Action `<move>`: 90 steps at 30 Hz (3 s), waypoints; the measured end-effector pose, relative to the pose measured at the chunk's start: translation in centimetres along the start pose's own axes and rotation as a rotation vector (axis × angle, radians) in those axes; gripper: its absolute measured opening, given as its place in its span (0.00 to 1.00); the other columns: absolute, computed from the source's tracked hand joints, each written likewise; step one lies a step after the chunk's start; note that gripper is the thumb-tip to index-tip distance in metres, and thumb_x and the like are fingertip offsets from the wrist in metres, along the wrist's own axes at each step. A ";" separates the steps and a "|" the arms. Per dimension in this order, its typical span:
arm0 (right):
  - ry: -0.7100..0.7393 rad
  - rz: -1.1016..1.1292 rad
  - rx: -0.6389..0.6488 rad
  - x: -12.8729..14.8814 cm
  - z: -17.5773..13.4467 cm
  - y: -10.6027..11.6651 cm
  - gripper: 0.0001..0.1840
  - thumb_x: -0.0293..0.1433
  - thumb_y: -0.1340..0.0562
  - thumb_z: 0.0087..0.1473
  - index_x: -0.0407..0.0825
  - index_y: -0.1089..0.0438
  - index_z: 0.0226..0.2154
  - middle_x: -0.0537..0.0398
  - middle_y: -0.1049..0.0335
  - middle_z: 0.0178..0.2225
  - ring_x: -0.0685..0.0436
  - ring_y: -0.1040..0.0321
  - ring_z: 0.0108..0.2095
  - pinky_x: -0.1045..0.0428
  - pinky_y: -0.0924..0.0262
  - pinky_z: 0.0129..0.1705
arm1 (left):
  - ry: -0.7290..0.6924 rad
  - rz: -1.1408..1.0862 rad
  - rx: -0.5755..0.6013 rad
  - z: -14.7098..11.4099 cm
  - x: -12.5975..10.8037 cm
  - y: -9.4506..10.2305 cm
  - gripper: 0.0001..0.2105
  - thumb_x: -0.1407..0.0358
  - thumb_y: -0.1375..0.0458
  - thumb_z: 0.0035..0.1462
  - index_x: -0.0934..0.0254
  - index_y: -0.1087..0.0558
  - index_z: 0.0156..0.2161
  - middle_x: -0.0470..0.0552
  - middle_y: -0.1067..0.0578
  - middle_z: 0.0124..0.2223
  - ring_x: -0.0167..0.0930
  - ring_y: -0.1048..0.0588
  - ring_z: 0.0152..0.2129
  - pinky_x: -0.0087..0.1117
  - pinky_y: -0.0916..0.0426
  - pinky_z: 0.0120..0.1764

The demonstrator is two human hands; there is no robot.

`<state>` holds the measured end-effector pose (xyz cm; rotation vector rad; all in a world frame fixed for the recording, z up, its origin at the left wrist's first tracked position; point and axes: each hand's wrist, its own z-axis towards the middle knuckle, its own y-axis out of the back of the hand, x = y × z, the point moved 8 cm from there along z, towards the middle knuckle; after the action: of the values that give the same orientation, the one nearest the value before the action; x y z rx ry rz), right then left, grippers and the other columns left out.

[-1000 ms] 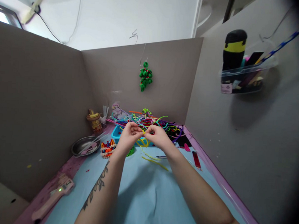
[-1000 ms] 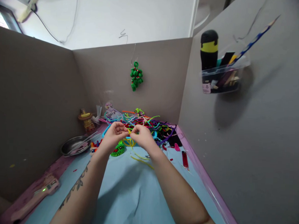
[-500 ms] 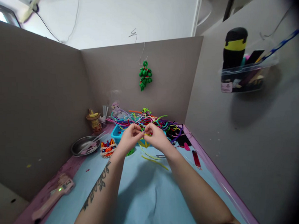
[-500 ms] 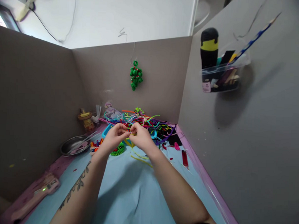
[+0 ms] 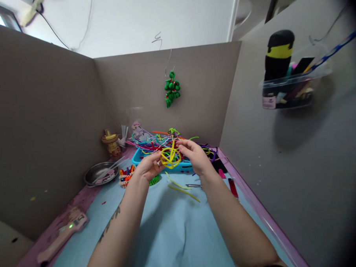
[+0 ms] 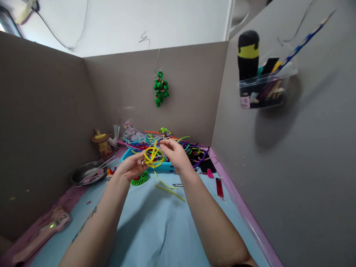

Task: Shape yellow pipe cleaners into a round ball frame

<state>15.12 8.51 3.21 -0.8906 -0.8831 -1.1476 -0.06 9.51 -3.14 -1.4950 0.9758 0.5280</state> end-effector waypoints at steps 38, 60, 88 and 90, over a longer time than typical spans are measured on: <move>-0.106 0.084 0.019 -2.7 0.5 -0.7 0.18 0.41 0.34 0.37 0.48 0.38 0.27 0.64 0.38 0.19 0.53 0.42 0.20 0.56 0.47 0.25 | 0.010 0.060 0.102 -0.5 1.5 -2.1 0.10 0.76 0.39 0.42 0.67 0.35 0.31 0.45 0.29 0.24 0.24 0.29 0.18 0.26 0.33 0.24; 0.351 -0.220 0.197 3.0 -1.5 -2.3 0.13 0.42 0.34 0.41 0.51 0.31 0.27 0.53 0.50 0.58 0.40 0.55 0.59 0.43 0.61 0.59 | -0.861 0.110 -0.064 -6.0 -6.2 -3.4 0.16 0.66 0.37 0.43 0.60 0.40 0.35 0.43 0.30 0.29 0.22 0.29 0.26 0.23 0.36 0.33; 0.125 -0.028 0.060 -0.7 0.0 -1.7 0.17 0.46 0.39 0.45 0.48 0.29 0.25 0.49 0.43 0.50 0.41 0.46 0.53 0.47 0.50 0.51 | -0.160 -0.295 -0.171 -1.0 -0.1 -1.3 0.05 0.77 0.48 0.53 0.67 0.34 0.30 0.46 0.29 0.25 0.19 0.32 0.17 0.22 0.33 0.24; 0.117 -0.015 0.068 -0.8 0.1 -1.7 0.17 0.45 0.39 0.45 0.48 0.28 0.26 0.49 0.42 0.51 0.42 0.47 0.54 0.47 0.50 0.52 | -0.143 -0.308 -0.178 -1.0 -0.2 -1.1 0.05 0.76 0.48 0.54 0.67 0.34 0.30 0.47 0.28 0.26 0.19 0.32 0.16 0.21 0.33 0.24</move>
<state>13.35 8.57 2.75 -0.7550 -0.8293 -1.1635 0.53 8.57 -2.21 -1.7043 0.5845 0.4994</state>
